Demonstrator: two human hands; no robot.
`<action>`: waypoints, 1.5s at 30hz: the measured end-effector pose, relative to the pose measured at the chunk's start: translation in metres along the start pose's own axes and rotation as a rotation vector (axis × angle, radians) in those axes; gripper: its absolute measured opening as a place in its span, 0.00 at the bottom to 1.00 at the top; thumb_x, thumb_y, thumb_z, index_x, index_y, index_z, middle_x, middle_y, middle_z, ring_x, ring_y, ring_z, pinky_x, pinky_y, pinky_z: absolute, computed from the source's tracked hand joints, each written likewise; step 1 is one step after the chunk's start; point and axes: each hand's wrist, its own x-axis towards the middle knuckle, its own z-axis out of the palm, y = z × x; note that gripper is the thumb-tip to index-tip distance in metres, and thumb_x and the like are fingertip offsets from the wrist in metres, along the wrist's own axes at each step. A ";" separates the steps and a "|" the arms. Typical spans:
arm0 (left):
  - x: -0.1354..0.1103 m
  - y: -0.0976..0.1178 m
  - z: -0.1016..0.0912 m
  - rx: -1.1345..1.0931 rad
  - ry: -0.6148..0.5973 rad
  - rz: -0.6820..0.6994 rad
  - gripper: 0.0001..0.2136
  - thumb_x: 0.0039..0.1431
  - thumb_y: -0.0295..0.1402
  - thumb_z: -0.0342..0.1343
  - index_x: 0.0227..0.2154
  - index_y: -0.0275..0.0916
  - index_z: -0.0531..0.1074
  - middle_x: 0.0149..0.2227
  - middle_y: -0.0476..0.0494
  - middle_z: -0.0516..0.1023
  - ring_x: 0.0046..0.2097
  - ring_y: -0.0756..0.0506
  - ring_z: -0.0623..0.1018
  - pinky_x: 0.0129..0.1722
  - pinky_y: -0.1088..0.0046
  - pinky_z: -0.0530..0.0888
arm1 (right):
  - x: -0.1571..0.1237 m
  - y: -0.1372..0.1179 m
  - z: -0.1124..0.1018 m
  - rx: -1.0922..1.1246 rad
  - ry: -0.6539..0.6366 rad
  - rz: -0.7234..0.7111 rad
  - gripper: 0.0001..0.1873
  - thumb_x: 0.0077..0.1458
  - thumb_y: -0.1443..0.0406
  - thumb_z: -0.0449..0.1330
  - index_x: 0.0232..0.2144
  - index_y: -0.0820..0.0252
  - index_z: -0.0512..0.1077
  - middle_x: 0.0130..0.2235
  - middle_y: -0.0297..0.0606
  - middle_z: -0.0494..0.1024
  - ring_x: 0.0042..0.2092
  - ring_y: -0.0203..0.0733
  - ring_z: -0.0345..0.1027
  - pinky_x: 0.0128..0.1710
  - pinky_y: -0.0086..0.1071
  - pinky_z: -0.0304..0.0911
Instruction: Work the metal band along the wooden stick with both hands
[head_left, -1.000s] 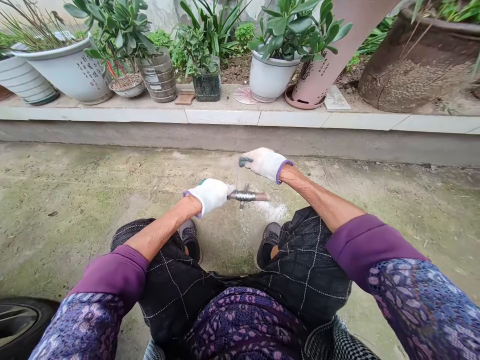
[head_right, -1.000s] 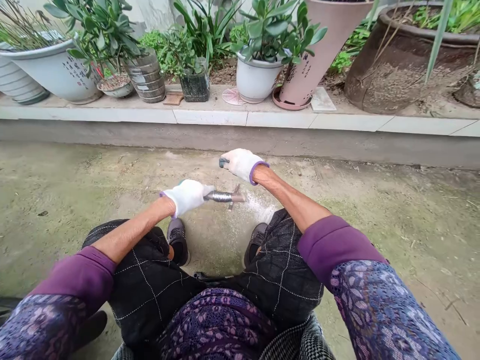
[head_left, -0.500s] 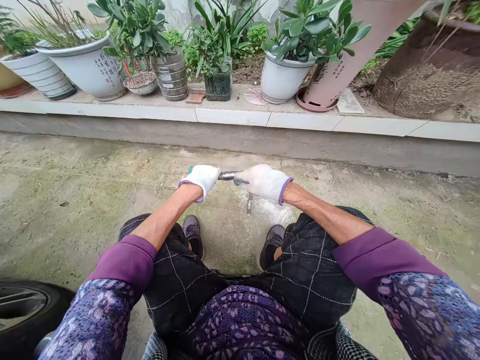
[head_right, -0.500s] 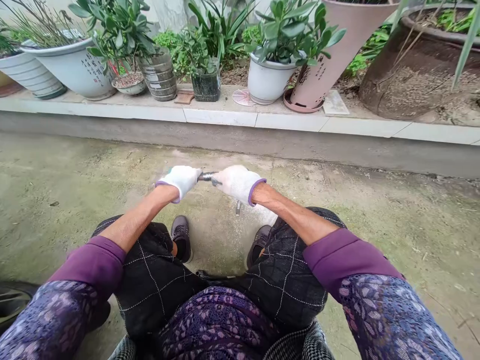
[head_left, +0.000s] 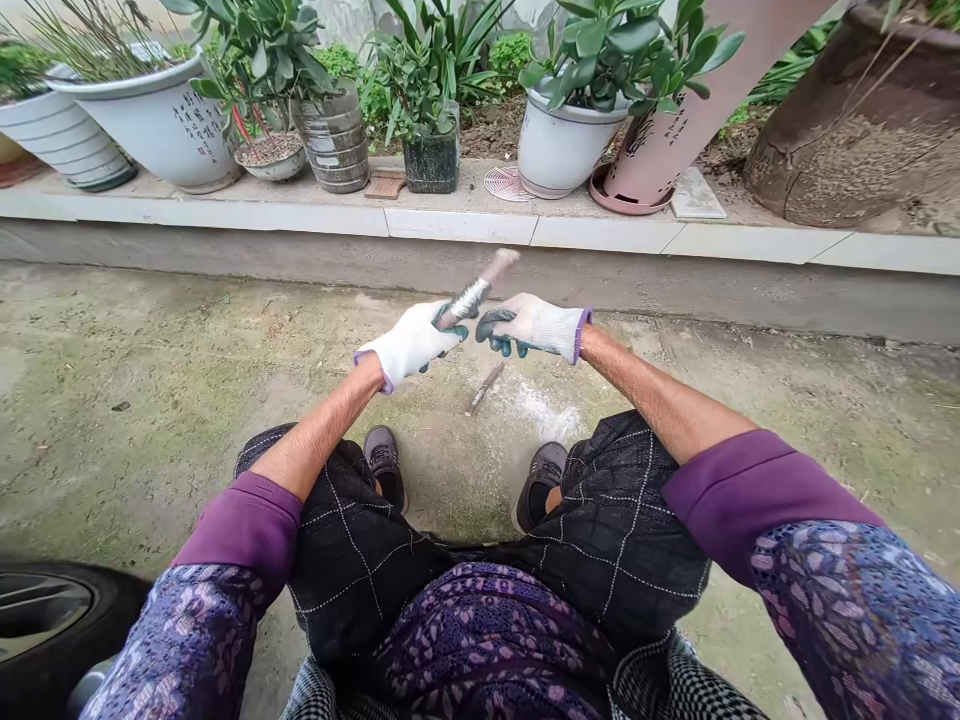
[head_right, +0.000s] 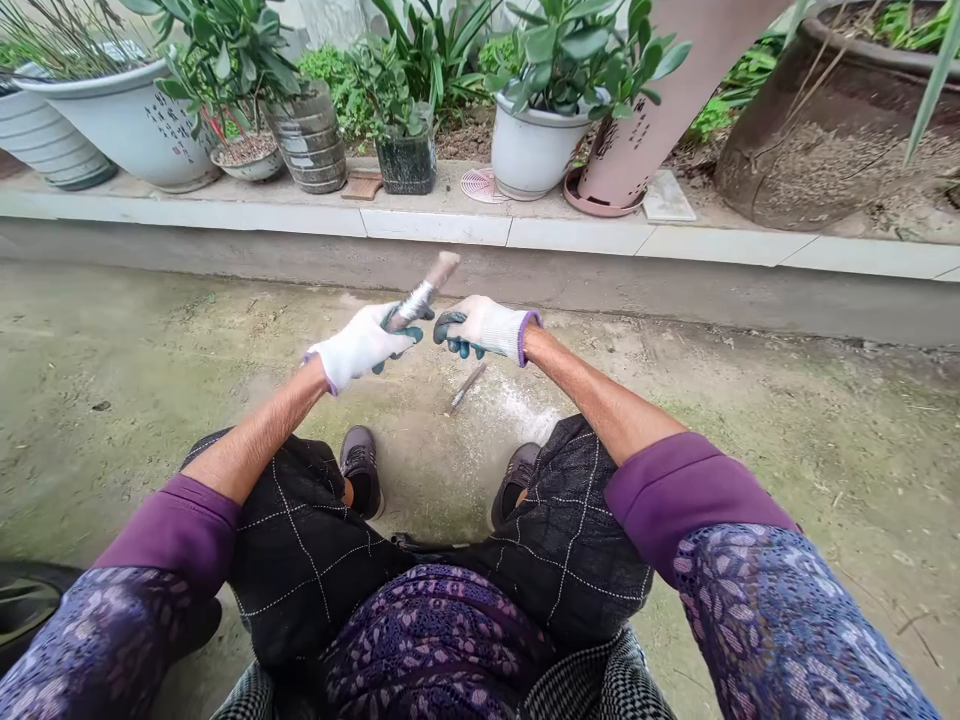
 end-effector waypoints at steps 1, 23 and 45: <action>-0.002 0.003 -0.003 -0.119 0.013 -0.010 0.22 0.56 0.33 0.58 0.54 0.35 0.72 0.21 0.55 0.66 0.19 0.55 0.62 0.20 0.79 0.64 | -0.001 -0.003 0.002 0.006 -0.011 -0.018 0.15 0.55 0.72 0.54 0.41 0.66 0.78 0.31 0.39 0.78 0.25 0.31 0.68 0.21 0.24 0.60; -0.027 -0.055 -0.127 -1.381 0.521 -0.103 0.19 0.71 0.48 0.41 0.31 0.40 0.65 0.15 0.59 0.58 0.17 0.57 0.50 0.17 0.80 0.52 | 0.007 0.101 -0.048 -0.150 0.161 0.344 0.06 0.55 0.70 0.59 0.34 0.63 0.77 0.20 0.31 0.69 0.17 0.28 0.58 0.16 0.24 0.57; -0.048 -0.096 -0.152 -1.355 0.799 -0.163 0.17 0.67 0.46 0.47 0.27 0.39 0.61 0.15 0.61 0.56 0.14 0.58 0.54 0.14 0.82 0.56 | -0.006 0.172 -0.091 -0.024 0.483 0.362 0.11 0.53 0.74 0.57 0.37 0.66 0.77 0.25 0.35 0.74 0.22 0.31 0.65 0.19 0.22 0.61</action>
